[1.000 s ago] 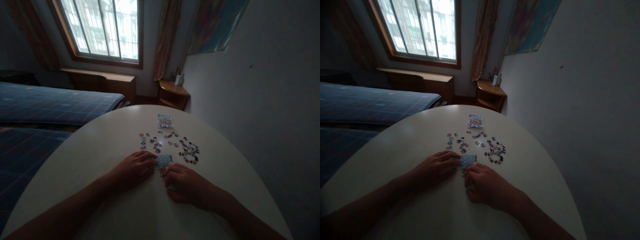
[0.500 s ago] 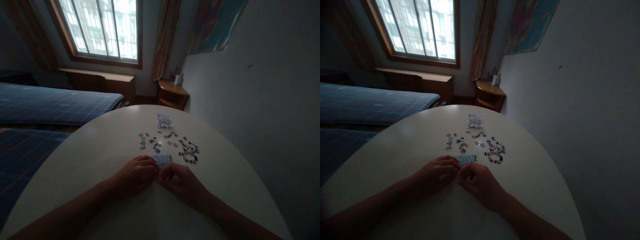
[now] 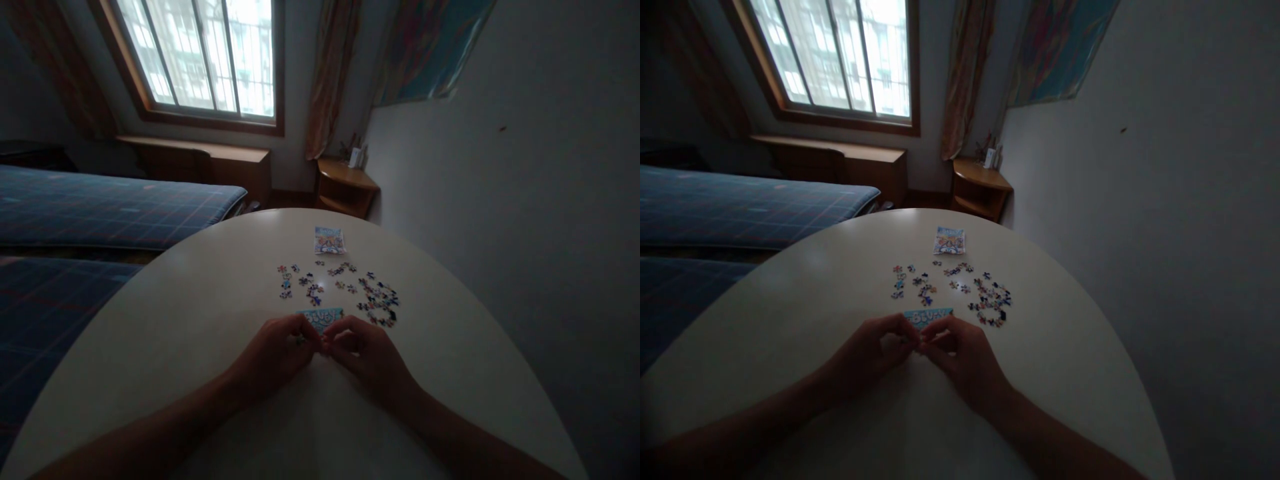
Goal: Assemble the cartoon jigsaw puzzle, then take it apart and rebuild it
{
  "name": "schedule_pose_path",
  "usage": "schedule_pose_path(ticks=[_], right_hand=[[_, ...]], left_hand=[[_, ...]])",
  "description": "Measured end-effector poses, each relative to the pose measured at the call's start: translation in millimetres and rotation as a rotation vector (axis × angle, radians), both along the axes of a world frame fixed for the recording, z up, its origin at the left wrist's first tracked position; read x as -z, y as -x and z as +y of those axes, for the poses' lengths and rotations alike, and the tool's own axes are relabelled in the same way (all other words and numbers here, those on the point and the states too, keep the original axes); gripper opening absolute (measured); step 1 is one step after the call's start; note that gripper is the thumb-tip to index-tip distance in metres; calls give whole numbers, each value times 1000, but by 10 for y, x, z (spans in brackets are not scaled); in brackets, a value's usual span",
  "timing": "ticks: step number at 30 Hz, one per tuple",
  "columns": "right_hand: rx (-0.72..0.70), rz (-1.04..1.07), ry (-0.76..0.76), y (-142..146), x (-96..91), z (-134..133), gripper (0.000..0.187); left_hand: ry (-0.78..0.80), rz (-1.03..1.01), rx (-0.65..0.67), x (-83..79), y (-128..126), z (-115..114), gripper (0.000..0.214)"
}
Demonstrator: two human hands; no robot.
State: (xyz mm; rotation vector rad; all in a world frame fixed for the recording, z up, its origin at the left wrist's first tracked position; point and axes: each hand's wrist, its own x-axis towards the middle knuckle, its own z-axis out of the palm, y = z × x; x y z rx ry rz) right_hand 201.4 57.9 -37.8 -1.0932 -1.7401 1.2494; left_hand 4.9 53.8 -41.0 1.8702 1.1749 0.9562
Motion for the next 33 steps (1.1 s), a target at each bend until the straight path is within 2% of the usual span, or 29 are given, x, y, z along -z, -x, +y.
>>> schedule_pose_path(ticks=[3,6,9,12,15,26,33], right_hand=[[8,-111,-154,-27,8,19,10],[14,-305,-415,-85,15,63,18],[-24,-446,-523,-134,25,89,28],[-86,-544,-535,-142,38,84,37],[-133,-585,-530,-125,44,69,37],[-138,-614,-545,-93,31,58,39],[-155,-596,-566,-102,7,53,32]], left_hand=[[-6,101,-66,-8,26,34,11],[-58,203,-103,17,68,85,13],[-108,244,-108,75,91,121,14],[-141,254,-103,135,89,130,15],[-178,251,-89,160,75,126,14],[-249,301,-115,187,21,102,16],[-314,365,-132,161,-5,94,13]])
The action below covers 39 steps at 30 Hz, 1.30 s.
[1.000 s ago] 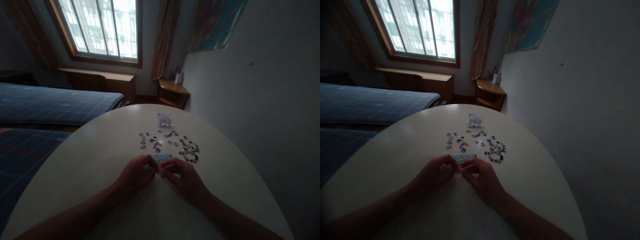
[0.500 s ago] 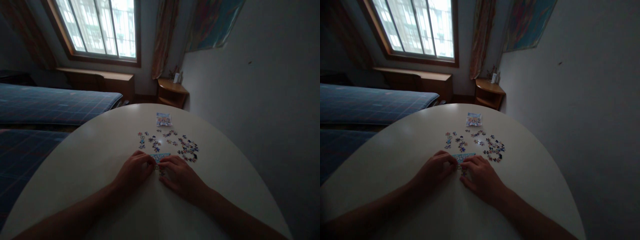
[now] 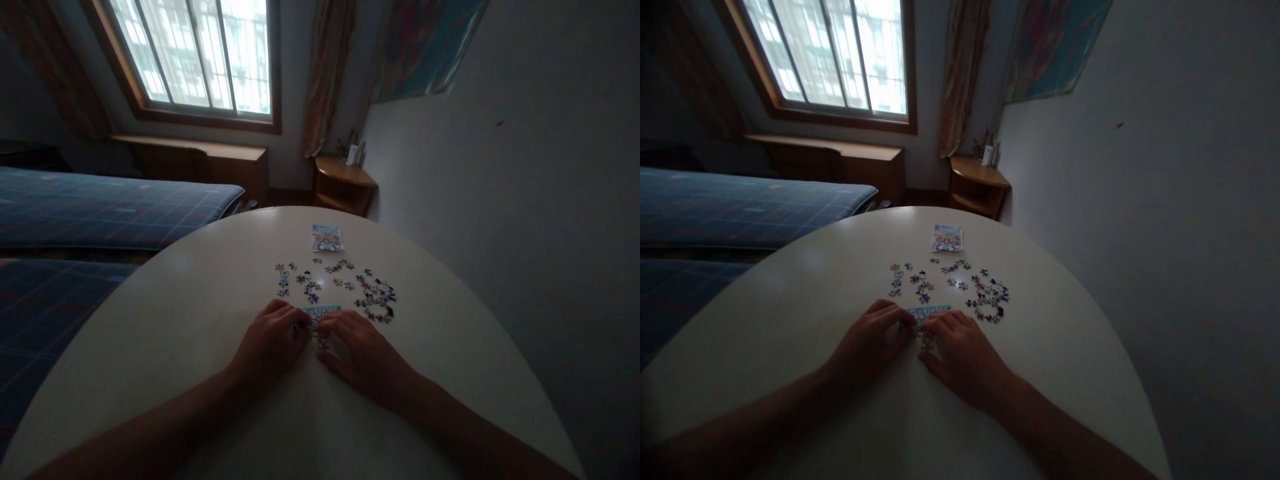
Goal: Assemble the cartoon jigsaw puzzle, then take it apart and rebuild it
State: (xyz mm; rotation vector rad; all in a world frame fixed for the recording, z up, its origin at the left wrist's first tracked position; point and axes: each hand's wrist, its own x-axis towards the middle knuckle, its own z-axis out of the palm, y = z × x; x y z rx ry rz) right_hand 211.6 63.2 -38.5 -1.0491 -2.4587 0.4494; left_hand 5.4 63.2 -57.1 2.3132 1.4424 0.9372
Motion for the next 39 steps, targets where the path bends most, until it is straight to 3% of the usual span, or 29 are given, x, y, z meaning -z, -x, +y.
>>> schedule_pose_path(ticks=[11,16,21,29,39], right_hand=[[-8,-88,-20,-6,-2,-9,30],[-24,-113,-67,-28,-5,-21,29],[-32,-147,-121,-43,-13,-27,28],[-54,-185,-200,-43,-33,-27,33],[-102,-195,-134,-51,-64,-43,33]], left_hand=[[-21,31,20,4,108,57,11],[-28,39,223,-33,247,115,18],[-6,73,296,-52,252,111,21],[-12,110,340,-112,289,114,21],[-7,125,363,-126,313,123,20]])
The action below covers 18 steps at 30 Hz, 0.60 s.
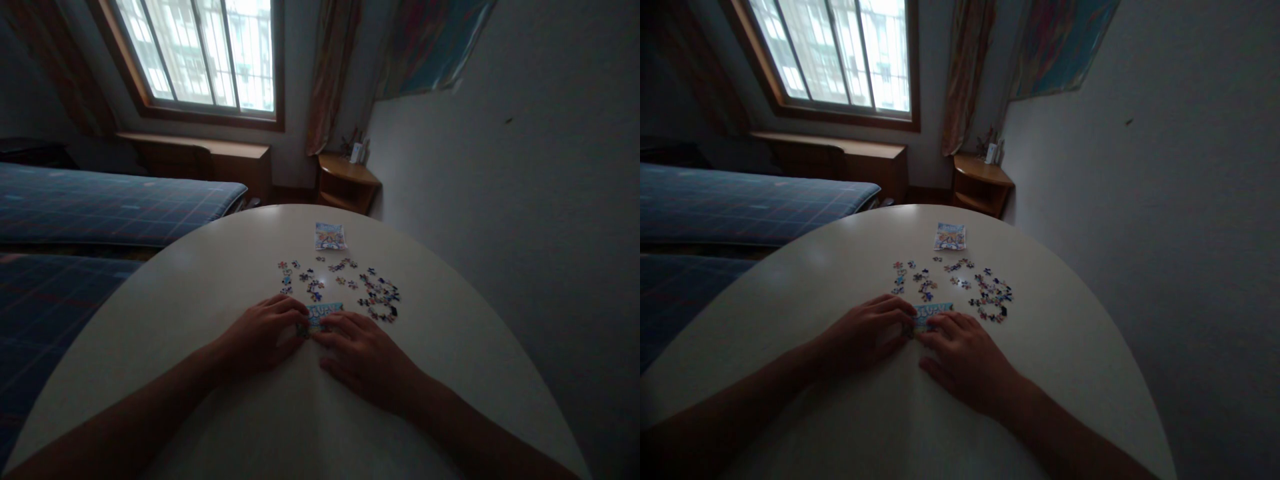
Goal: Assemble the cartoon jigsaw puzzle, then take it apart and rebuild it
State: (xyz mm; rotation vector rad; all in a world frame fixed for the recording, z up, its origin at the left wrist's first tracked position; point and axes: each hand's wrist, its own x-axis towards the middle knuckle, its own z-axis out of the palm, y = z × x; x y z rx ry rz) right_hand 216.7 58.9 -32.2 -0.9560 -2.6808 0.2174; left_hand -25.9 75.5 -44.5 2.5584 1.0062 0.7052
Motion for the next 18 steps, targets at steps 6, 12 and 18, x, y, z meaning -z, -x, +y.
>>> schedule_pose_path(ticks=[6,12,18], right_hand=[[174,83,-34,-127,-8,136,27],[489,-38,-88,-395,137,392,35],[478,-15,-70,-434,205,487,32]], left_hand=[[-14,25,59,-1,11,1,27],[-8,62,138,7,42,14,28],[9,42,158,18,48,8,24]])
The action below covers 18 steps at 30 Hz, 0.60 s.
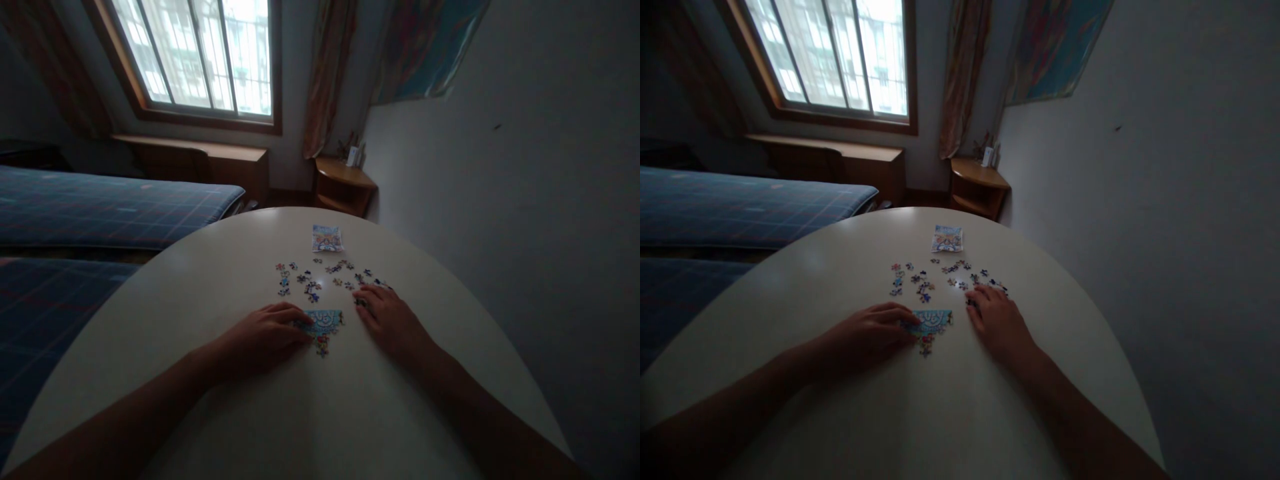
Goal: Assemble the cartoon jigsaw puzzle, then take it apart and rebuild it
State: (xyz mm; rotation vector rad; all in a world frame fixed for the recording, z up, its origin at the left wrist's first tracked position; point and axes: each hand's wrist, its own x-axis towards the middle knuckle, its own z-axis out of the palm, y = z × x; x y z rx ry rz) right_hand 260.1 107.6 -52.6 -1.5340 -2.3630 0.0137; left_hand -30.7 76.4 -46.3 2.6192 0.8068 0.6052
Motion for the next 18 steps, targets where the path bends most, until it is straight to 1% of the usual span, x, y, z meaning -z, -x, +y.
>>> schedule_pose_path(ticks=[4,8,12,14,18], right_hand=[[-12,42,-6,9,-12,61,33],[-87,16,-14,81,27,105,43],[-142,-70,59,141,37,112,51],[-149,-99,86,139,5,101,50],[-178,-92,55,108,-65,76,42]], left_hand=[[-2,-16,-19,35,-13,-10,23],[1,-28,-10,45,-38,-20,24],[6,-40,-4,51,-66,-23,23],[-2,-38,1,69,-66,-19,24],[-2,-32,2,96,-49,-4,24]])
